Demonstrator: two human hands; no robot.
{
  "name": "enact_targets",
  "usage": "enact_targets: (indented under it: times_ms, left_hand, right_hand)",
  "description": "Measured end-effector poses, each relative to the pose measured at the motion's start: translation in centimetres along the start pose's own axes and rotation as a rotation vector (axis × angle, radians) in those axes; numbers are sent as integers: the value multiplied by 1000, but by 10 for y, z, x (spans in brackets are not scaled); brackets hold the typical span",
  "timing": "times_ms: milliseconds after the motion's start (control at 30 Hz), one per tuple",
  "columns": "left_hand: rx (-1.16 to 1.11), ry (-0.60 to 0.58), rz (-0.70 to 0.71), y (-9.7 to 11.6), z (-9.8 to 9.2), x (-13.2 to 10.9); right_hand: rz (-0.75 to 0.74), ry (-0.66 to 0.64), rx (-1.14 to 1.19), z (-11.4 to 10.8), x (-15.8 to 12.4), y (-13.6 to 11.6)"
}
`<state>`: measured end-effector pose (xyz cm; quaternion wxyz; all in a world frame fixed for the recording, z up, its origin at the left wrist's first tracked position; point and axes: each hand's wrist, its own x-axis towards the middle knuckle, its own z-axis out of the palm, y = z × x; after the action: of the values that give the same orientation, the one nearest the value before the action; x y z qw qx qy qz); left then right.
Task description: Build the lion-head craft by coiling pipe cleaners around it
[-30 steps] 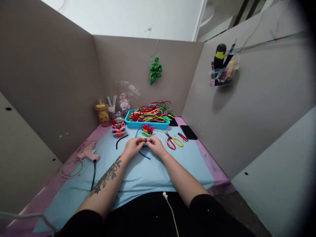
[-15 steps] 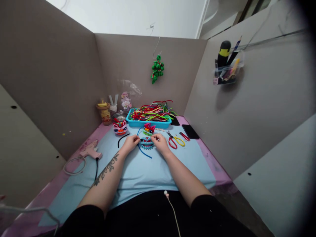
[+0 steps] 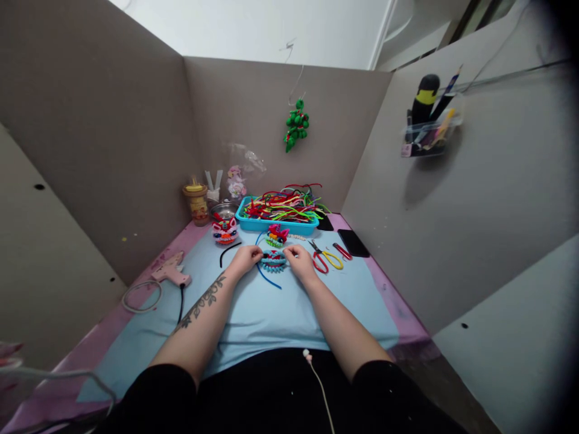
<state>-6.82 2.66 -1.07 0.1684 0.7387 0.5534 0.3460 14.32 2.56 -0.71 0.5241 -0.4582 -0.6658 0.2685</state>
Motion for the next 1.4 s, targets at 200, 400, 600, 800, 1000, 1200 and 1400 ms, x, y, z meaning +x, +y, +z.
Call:
enact_targets:
  times_ms: [200, 400, 600, 800, 1000, 1200, 1400]
  left_hand:
    - [39, -3, 21, -1, -1, 0]
    - [75, 61, 86, 8, -13, -4]
    - [44, 125, 167, 26, -4, -10]
    - [-4, 129, 205, 35, 7, -11]
    - [57, 44, 303, 40, 5, -12]
    - [61, 71, 296, 40, 10, -12]
    - [-2, 91, 217, 37, 14, -13]
  right_hand:
    - [0, -7, 2, -1, 0, 0]
    - [-23, -8, 14, 1, -1, -2]
    - [-98, -65, 62, 20, -11, -11]
    - [-66, -40, 56, 26, -9, -10]
    - [-133, -68, 28, 16, -6, -11]
    - [-99, -75, 48, 6, -4, -14]
    - [-41, -85, 79, 8, -4, -15]
